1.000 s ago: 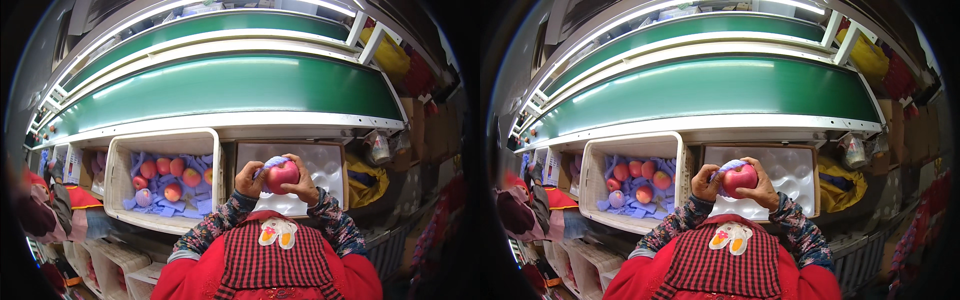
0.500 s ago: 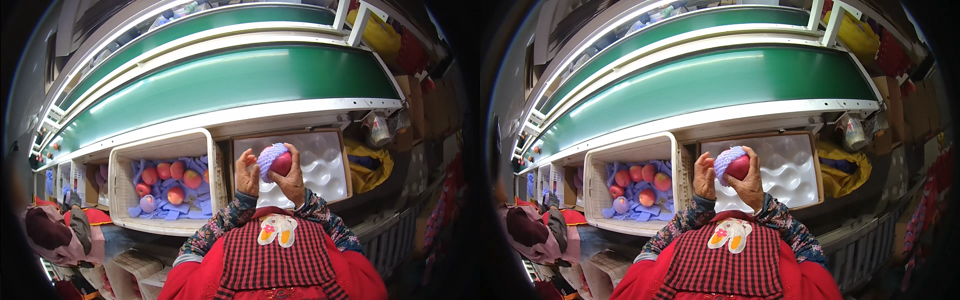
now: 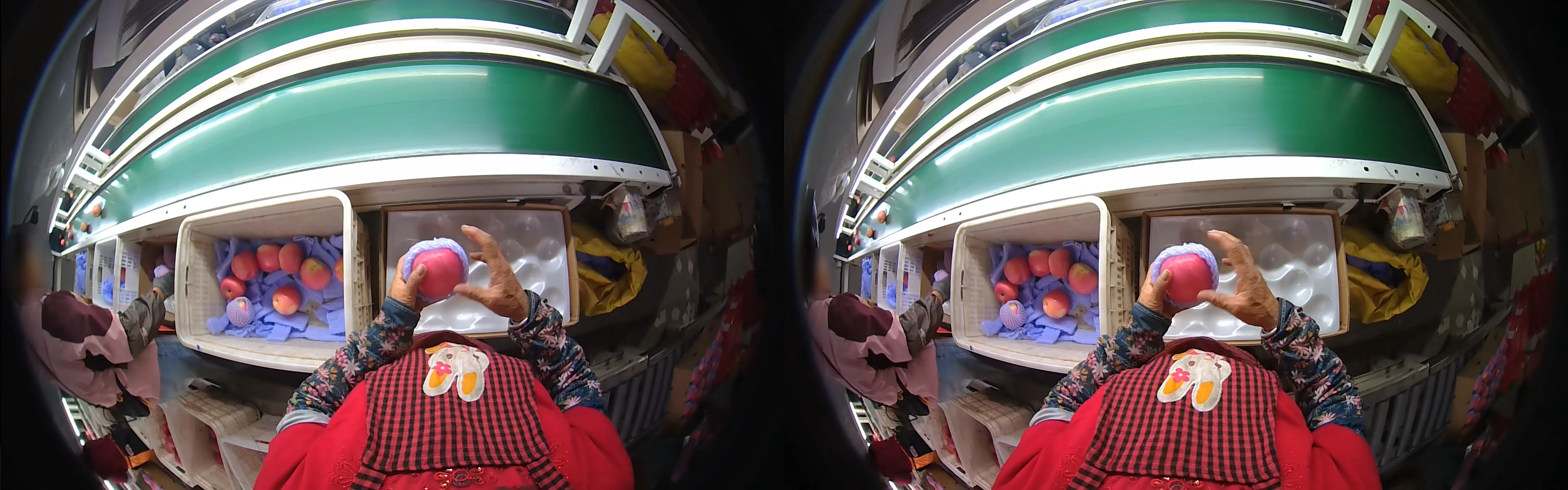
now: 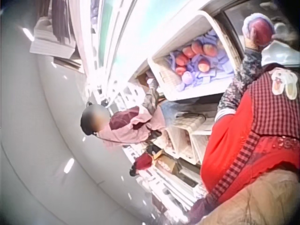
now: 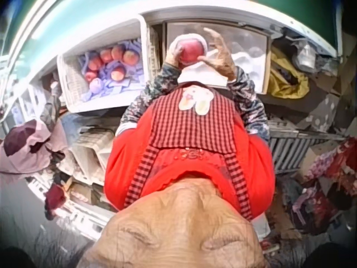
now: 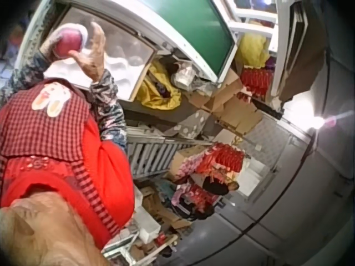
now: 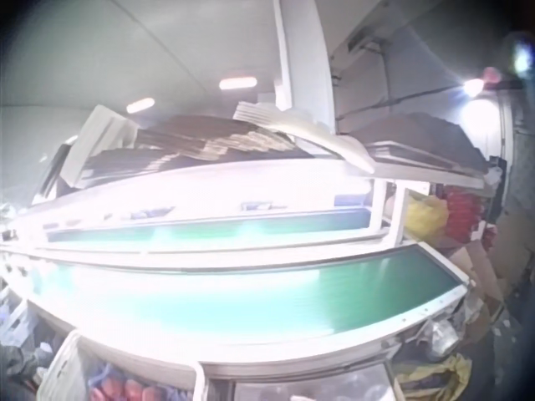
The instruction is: The person picks apples from a conveyor belt, wraps each one in a foam net, and places it into a cardboard box. The process is repeated continuously as apples move along the belt.
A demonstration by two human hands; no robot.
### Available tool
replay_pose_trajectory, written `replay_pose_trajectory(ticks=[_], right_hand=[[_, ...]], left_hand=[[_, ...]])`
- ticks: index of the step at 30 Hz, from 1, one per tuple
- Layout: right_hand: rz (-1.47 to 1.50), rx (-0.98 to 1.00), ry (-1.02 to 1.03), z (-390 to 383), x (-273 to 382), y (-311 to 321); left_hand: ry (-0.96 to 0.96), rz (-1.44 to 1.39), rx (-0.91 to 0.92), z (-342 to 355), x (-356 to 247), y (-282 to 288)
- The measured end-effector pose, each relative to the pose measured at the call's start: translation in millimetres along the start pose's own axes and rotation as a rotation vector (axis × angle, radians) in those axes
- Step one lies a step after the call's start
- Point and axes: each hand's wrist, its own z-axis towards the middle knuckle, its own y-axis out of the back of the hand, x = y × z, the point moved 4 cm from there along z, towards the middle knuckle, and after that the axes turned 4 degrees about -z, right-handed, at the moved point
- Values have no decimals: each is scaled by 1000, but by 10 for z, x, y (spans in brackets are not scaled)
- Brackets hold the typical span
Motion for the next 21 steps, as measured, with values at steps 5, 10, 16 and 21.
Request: replay_pose_trajectory(ticks=[5,10,16,21], right_hand=[[-290,203,152,42,-74,-244],[-531,344,210,1,-249,-499],[-612,390,238,208,-508,-512],[-756,449,289,689,-896,-480]], left_hand=[[-154,237,-137,10,174,234],[-152,396,-261,88,572,584],[146,30,-314,-97,413,252],[-96,320,-120,-235,-7,191]])
